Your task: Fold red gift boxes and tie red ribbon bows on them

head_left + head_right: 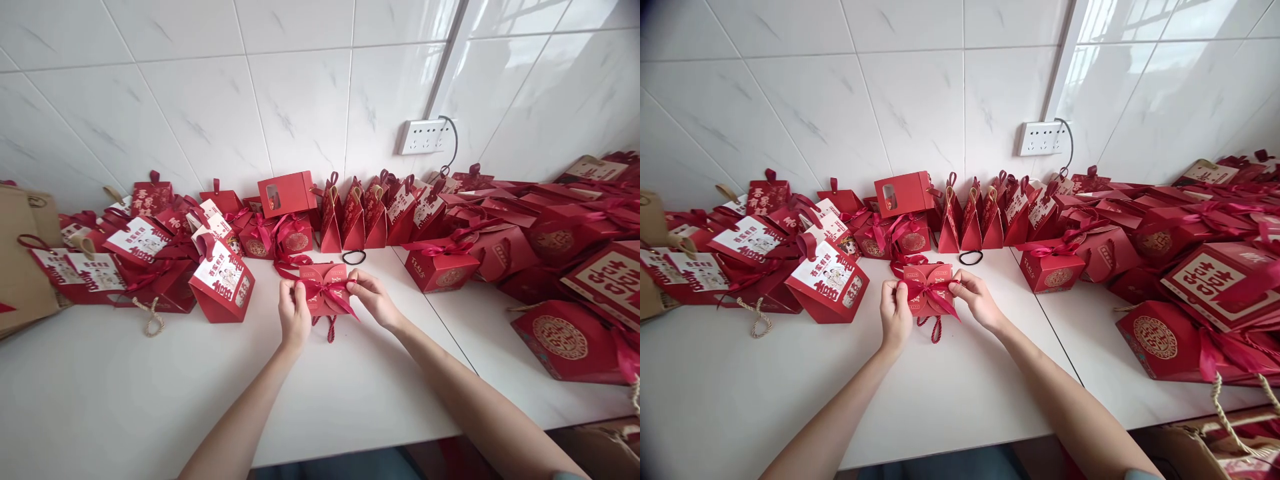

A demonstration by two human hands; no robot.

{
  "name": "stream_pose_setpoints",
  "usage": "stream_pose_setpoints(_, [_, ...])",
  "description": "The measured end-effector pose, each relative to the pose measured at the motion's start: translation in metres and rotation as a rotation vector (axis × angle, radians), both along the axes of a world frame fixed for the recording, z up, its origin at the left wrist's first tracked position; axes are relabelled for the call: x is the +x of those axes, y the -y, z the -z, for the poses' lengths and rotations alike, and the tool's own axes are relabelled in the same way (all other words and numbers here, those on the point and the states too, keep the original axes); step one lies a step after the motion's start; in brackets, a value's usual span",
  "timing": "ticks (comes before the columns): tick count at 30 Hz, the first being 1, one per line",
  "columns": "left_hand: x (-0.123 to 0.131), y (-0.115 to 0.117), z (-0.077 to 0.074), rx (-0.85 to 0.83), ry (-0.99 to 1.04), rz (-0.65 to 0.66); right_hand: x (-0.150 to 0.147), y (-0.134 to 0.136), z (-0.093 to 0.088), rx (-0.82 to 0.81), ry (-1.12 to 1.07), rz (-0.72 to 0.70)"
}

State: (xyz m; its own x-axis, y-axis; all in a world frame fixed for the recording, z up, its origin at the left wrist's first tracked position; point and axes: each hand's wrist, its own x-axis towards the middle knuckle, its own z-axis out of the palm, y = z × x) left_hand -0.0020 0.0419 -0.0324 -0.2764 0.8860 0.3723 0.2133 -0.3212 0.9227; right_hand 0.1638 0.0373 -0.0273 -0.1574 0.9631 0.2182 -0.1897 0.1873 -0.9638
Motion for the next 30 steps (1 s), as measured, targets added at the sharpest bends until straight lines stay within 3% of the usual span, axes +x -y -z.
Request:
stream_pose_setpoints(10, [0.000, -0.007, 0.003, -0.012, -0.014, 0.003, -0.004, -0.007, 0.005, -0.027, -0.037, 0.014])
stream_pose_setpoints(14, [-0.006, -0.010, 0.000, -0.012, -0.031, 0.055, 0.002, -0.002, 0.002, 0.047, 0.096, 0.069])
stream_pose_setpoints(18, [-0.008, -0.008, -0.001, -0.013, -0.043, 0.117, 0.006, 0.002, 0.000, 0.344, 0.439, 0.175])
stream_pose_setpoints(21, [-0.006, -0.005, -0.001, -0.025, -0.045, 0.174, 0.009, 0.000, 0.002, 0.510, 0.692, 0.122])
stream_pose_setpoints(30, [-0.010, -0.015, 0.002, -0.097, 0.007, 0.290, 0.019, -0.007, 0.011, 0.482, 0.747, 0.080])
